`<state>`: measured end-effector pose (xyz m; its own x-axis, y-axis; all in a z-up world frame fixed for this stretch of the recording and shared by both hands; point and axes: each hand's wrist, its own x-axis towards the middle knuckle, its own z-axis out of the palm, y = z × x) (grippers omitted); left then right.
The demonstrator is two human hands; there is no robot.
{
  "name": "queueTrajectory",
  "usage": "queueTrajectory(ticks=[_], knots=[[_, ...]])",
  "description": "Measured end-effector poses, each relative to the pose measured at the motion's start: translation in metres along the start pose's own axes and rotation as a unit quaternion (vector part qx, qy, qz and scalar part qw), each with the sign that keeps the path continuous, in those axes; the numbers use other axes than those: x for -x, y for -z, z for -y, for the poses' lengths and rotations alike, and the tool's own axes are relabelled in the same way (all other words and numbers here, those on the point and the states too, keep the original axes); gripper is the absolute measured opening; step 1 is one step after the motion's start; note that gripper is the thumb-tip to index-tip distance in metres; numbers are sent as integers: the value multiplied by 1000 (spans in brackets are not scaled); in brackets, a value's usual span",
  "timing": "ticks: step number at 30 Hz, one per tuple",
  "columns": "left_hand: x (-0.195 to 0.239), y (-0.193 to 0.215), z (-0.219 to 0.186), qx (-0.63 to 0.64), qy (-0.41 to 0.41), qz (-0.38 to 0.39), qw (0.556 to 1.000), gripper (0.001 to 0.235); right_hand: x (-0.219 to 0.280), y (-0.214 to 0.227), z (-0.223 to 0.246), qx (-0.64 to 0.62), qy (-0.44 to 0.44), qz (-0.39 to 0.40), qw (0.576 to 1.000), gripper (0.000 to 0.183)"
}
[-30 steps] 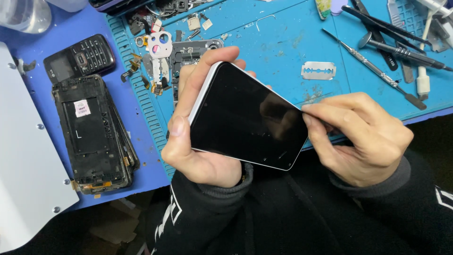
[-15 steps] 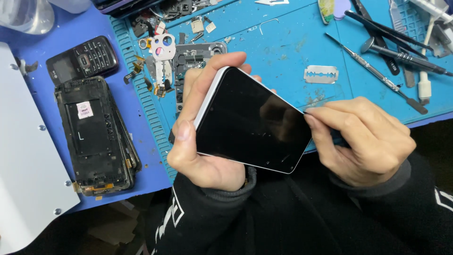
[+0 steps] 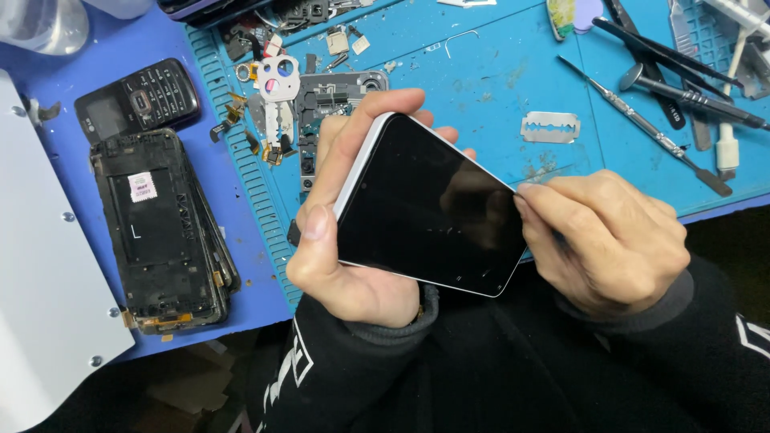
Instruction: Prying the screen off a smartphone using a plastic pick and solvent.
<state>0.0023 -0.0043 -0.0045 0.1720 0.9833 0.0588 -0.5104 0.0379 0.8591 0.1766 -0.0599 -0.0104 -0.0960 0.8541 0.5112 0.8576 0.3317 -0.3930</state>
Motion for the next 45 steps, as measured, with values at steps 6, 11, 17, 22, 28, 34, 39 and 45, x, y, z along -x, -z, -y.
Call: queueTrajectory(ticks=[6,11,17,22,28,34,39,45], knots=[[-1,-1,-5,-20,7,2,1000,84,-8,-3,3,-18,19,-25,999,23],[-4,-3,-9,-49,2,9,999,86,-11,-5,6,-21,12,-26,999,22],[-1,0,-11,-73,1,16,997,87,-19,-6,13,-22,-13,-25,999,20],[-4,1,-15,-102,1,24,994,87,-20,-7,11,-21,-17,-22,999,18],[-4,1,-12,-96,4,30,995,87,-18,-4,10,-19,-25,-13,999,17],[-3,-1,-7,-85,-31,18,996,86,-11,-5,6,-6,13,-27,1000,18],[-10,-3,-2,-52,-91,2,994,83,-13,-9,6,-9,3,-68,998,19],[-14,-4,-11,-82,-103,-1,991,81,-2,-19,-3,-23,-19,-88,996,19]])
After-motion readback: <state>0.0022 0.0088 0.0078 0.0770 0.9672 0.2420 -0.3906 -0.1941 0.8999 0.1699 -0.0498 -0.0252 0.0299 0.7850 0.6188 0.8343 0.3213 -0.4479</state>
